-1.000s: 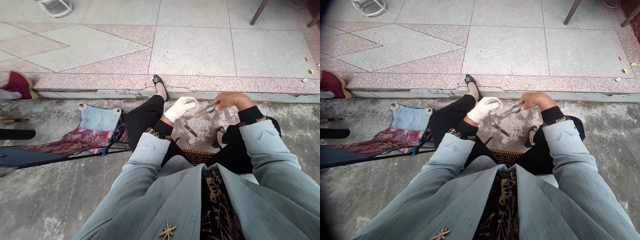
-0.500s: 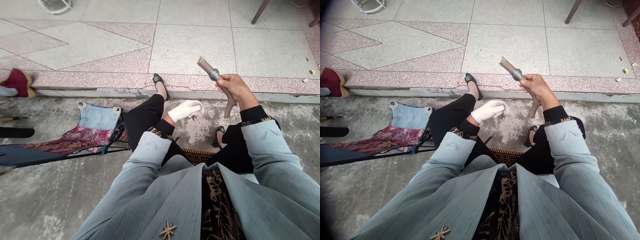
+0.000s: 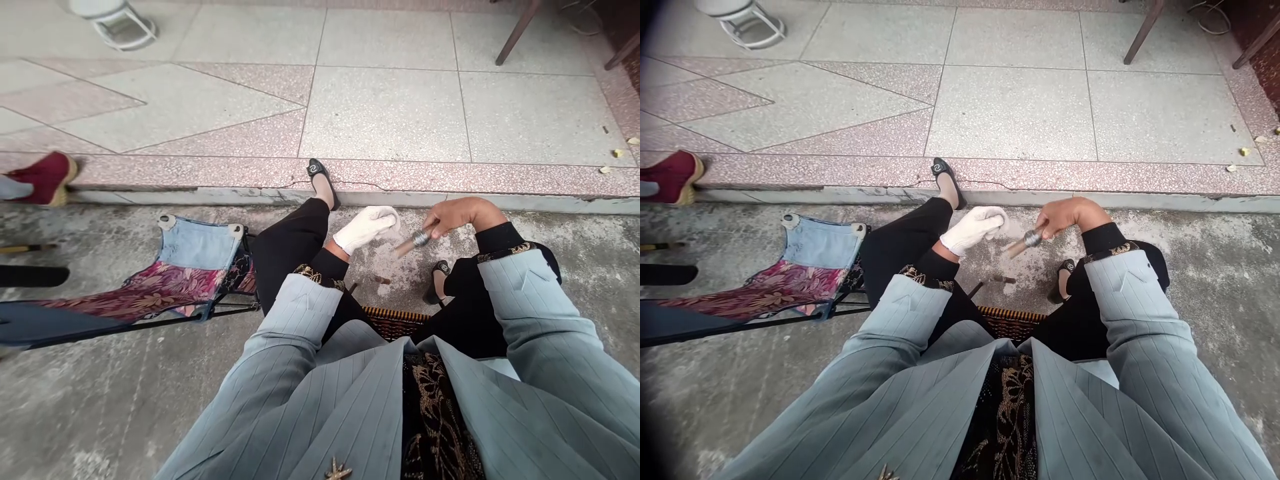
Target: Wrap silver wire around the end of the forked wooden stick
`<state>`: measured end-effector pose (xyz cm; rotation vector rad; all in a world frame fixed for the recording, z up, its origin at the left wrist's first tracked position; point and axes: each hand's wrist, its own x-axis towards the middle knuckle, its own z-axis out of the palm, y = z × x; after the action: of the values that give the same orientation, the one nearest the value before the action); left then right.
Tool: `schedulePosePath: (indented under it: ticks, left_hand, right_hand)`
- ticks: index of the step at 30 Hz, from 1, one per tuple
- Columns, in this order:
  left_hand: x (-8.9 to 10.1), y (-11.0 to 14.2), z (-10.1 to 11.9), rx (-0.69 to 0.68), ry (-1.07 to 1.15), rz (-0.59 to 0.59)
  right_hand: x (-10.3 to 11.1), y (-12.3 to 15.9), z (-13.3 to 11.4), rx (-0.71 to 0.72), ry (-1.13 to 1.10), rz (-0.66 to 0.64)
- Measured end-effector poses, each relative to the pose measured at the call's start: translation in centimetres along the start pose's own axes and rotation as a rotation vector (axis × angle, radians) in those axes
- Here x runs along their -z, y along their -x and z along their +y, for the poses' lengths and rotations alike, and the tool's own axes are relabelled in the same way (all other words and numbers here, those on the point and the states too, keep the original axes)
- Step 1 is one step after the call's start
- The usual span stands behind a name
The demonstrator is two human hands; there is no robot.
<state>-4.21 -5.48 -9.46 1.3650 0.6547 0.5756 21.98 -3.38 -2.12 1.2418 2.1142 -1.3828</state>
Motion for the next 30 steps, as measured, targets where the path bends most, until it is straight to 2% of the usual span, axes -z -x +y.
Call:
schedulePosePath:
  ticks: [2,3,5,7,10,13,15,17,18,20,23,26,29,30]
  left_hand:
    - [0.0,-0.2,-0.2,-0.028,0.031,0.066]
    - [0.0,-0.4,-0.3,-0.042,0.042,0.104]
    - [-0.3,-0.6,-0.5,-0.043,0.061,0.146]
    - [-0.6,-0.7,-0.6,0.006,0.042,0.113]
    - [-1.0,-0.6,-0.6,0.096,-0.095,0.018]
    - [-1.1,-0.4,-0.2,0.068,-0.202,-0.057]
    - [-1.0,-0.4,0.2,0.032,-0.224,-0.114]
    - [-0.9,-0.3,0.4,0.030,-0.218,-0.146]
    - [-0.8,-0.3,0.5,0.034,-0.191,-0.143]
    - [-0.6,-0.2,0.5,0.024,-0.090,-0.105]
    - [-0.3,-0.1,0.4,-0.029,0.005,-0.031]
    - [0.0,0.0,0.4,-0.061,-0.063,0.036]
    - [0.0,-0.1,0.5,-0.073,-0.080,0.120]
    - [0.0,-0.2,0.5,-0.082,-0.064,0.149]
  right_hand:
    - [0.1,0.5,0.2,0.173,-0.155,-0.044]
    - [0.1,0.8,0.3,0.252,-0.249,-0.017]
    - [0.1,1.2,0.2,0.352,-0.453,0.126]
    - [0.1,1.3,0.0,0.369,-0.630,0.327]
    - [0.1,0.7,0.1,0.323,-0.797,0.637]
    - [0.3,-0.3,0.9,0.236,-0.826,0.872]
    - [0.4,-0.9,1.5,0.100,-0.727,0.981]
    - [0.5,-1.3,1.8,-0.098,-0.508,1.007]
    - [0.6,-1.4,1.8,-0.194,-0.373,0.980]
    - [0.6,-1.4,1.5,-0.331,-0.116,0.840]
    - [0.5,-1.1,0.8,-0.374,0.109,0.549]
    - [0.2,-0.8,0.8,-0.284,0.129,0.247]
    - [-0.2,-0.4,1.3,-0.051,-0.028,-0.089]
    - [-0.3,-0.2,1.4,0.041,-0.103,-0.166]
